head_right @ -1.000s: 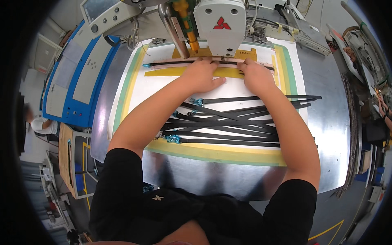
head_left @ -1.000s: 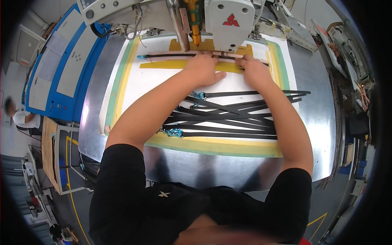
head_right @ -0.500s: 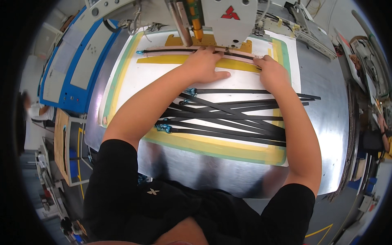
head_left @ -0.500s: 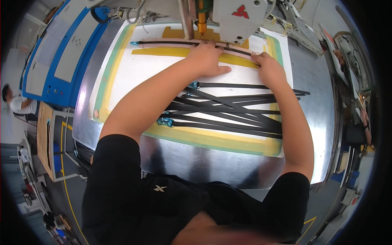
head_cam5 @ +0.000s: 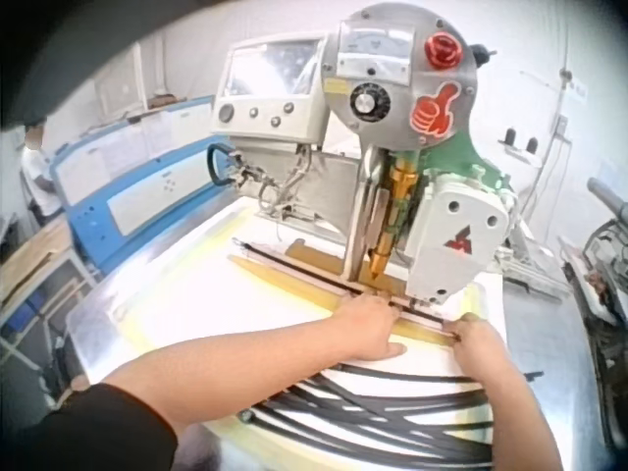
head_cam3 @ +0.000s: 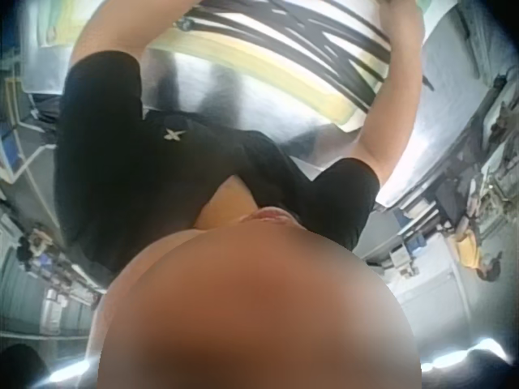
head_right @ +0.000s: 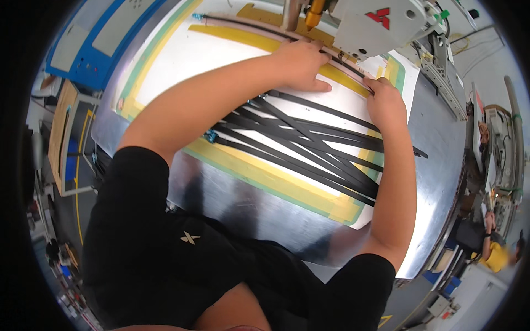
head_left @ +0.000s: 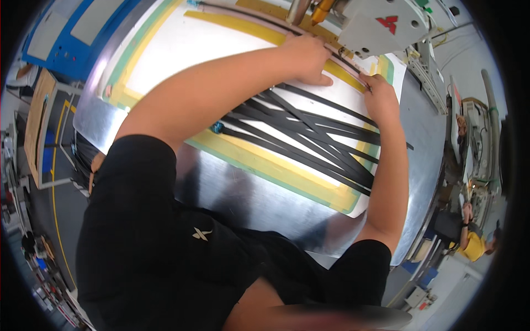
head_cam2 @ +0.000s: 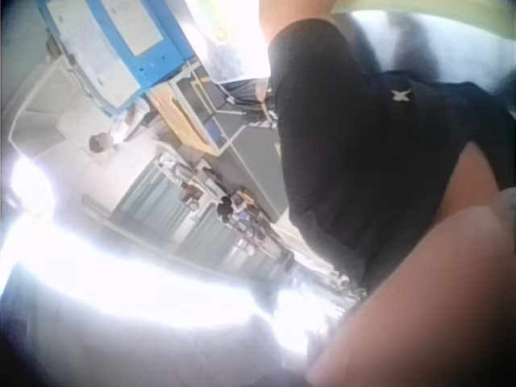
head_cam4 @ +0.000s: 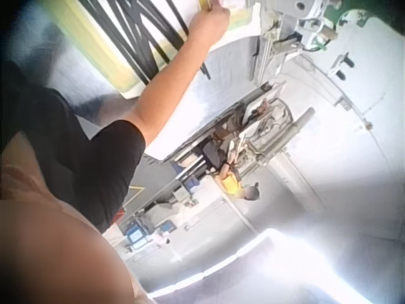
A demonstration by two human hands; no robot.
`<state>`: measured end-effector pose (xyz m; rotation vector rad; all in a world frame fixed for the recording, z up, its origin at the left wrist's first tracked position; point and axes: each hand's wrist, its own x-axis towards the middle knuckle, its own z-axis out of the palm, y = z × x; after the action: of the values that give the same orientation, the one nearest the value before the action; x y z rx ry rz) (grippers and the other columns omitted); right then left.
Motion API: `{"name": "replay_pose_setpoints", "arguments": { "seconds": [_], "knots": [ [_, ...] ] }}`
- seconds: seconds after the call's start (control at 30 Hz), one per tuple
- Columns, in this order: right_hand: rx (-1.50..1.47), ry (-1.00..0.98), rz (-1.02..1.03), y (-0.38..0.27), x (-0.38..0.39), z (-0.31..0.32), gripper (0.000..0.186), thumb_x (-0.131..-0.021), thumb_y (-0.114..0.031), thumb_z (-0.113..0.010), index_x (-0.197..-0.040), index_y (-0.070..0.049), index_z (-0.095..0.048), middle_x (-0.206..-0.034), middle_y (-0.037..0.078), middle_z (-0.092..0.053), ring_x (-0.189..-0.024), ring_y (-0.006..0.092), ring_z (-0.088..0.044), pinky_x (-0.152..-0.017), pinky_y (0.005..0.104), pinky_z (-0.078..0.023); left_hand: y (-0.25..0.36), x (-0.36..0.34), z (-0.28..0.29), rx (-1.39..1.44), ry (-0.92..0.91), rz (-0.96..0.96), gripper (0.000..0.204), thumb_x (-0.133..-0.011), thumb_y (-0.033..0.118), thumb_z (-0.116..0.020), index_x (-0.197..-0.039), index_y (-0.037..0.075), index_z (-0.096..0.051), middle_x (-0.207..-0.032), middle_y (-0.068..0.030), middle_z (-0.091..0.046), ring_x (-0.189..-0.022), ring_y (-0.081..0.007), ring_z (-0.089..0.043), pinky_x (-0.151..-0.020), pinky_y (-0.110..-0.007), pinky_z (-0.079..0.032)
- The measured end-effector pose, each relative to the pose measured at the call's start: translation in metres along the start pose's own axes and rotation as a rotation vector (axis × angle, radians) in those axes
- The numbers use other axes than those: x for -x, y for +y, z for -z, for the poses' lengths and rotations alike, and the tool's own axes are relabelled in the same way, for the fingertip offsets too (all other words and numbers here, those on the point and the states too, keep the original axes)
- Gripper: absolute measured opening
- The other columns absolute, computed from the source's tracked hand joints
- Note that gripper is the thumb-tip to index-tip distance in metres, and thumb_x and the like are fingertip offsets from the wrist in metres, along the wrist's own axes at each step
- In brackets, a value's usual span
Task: Placing leather straps into an industrial sewing machine template and feeding them through the automated process.
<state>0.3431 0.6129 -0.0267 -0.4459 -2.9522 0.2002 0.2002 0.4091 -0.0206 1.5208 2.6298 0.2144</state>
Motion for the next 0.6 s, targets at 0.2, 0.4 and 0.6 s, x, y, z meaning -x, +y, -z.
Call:
{"name": "replay_pose_setpoints", "arguments": {
  "seconds": [0.2, 0.4, 0.6],
  "knots": [
    [-0.075, 0.043, 0.001, 0.007, 0.002, 0.0, 0.044, -0.089, -0.002, -0.055, -0.129, -0.013, -0.073, -0.125, 0.013, -0.068, -0.111, 0.0364, -0.067, -0.098, 0.0432, -0.053, 0.019, -0.004, 0.003, -0.054, 0.019, 0.003, 0.07, -0.088, 0.06, -0.07, -0.14, 0.013, -0.066, -0.14, -0.0179, -0.058, -0.134, -0.0364, -0.053, -0.105, -0.06, -0.046],
    [-0.098, 0.101, 0.087, 0.016, 0.005, -0.014, 0.047, -0.092, -0.002, -0.051, -0.134, -0.013, -0.069, -0.136, 0.01, -0.065, -0.117, 0.0344, -0.066, -0.1, 0.042, -0.053, 0.019, -0.014, -0.006, -0.074, 0.047, -0.043, 0.071, -0.088, 0.059, -0.07, -0.14, 0.011, -0.065, -0.139, -0.0159, -0.061, -0.13, -0.0365, -0.058, -0.105, -0.056, -0.049],
    [-0.112, 0.108, 0.021, 0.022, 0.012, -0.012, 0.047, -0.093, -0.003, -0.05, -0.133, -0.018, -0.071, -0.136, 0.008, -0.064, -0.117, 0.0312, -0.066, -0.098, 0.042, -0.055, 0.035, -0.012, -0.004, -0.122, 0.086, -0.009, 0.074, -0.087, 0.059, -0.07, -0.142, 0.01, -0.063, -0.143, -0.0166, -0.059, -0.131, -0.0353, -0.058, -0.108, -0.05, -0.049]
  ]
}}
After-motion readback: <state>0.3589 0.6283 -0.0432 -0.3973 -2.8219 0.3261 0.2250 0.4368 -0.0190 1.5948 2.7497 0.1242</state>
